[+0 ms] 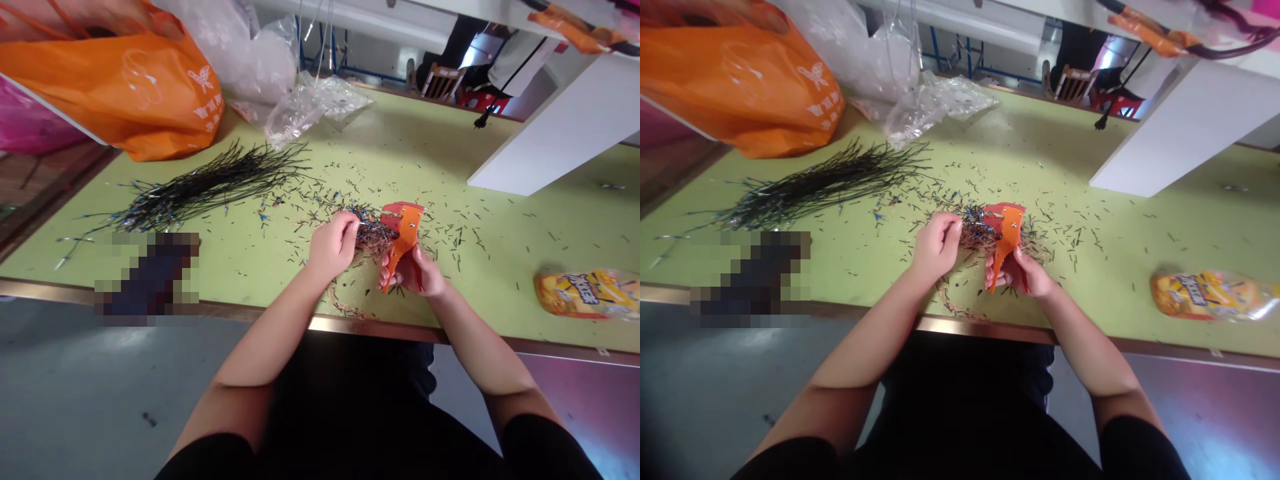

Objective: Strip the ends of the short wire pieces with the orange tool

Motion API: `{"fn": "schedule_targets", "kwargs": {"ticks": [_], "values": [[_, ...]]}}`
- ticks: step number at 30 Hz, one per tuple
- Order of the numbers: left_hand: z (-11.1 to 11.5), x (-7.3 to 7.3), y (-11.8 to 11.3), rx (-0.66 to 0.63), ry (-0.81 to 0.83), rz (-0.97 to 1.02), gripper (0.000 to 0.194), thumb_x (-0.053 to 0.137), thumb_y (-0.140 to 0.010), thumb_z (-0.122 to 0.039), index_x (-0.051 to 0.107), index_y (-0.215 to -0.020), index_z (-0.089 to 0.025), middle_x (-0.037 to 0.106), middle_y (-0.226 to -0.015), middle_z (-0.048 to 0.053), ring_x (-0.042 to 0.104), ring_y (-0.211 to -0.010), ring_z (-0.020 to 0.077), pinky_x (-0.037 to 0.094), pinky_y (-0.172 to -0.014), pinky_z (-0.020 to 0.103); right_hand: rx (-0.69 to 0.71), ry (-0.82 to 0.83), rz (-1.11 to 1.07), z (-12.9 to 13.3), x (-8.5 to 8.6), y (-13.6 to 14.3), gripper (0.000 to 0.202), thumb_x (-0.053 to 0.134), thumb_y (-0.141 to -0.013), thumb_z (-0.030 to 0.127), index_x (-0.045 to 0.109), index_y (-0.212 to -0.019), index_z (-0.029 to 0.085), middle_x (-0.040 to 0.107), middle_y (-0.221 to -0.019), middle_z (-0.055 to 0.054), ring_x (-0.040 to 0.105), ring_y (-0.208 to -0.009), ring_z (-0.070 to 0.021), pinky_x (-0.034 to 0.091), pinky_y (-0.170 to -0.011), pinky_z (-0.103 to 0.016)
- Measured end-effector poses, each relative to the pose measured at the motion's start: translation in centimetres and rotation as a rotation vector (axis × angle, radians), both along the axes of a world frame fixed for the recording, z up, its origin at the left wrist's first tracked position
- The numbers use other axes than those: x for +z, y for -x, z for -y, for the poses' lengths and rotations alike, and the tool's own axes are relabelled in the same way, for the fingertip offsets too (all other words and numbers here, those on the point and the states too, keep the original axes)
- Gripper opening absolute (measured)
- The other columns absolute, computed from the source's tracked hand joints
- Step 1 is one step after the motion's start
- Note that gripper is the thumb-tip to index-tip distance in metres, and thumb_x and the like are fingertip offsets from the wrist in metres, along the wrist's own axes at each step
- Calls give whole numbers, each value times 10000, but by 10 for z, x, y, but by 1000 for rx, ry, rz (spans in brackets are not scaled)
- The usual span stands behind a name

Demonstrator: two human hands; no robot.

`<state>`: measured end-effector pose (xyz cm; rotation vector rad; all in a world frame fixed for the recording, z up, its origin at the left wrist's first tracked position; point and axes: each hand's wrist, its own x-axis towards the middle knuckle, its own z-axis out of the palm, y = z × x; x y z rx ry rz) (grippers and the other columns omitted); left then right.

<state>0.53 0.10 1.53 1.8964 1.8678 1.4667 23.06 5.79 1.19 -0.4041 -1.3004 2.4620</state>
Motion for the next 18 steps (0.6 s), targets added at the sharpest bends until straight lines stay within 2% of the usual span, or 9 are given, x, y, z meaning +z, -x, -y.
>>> {"fn": "schedule_targets", "kwargs": {"ticks": [7,12,18], "values": [[-1,-1,-2,-10,2,-44,221,421,-1069,-342,598,-1040,-213,684,-749,2,626,-615,142,435,-598,275,4,14,53,5,-3,3,601,673,-867,747,672,-983,157,687,-814,-46,719,-719,-181,620,-720,-320],[-1,-1,0,-23,-4,-49,203,427,-1068,-328,592,-1039,-214,702,-805,11,619,-624,141,434,-610,283,-49,2,60,7,-6,4,556,655,-893,729,655,-886,172,635,-720,-19,675,-641,-172,593,-631,-306],[1,3,-4,-48,-31,23,214,422,-1084,-355,579,-1027,-222,623,-714,-19,567,-586,132,411,-596,281,-148,-88,-25,17,-13,12,536,668,-894,706,684,-897,170,620,-701,-24,645,-622,-184,554,-569,-309]]}}
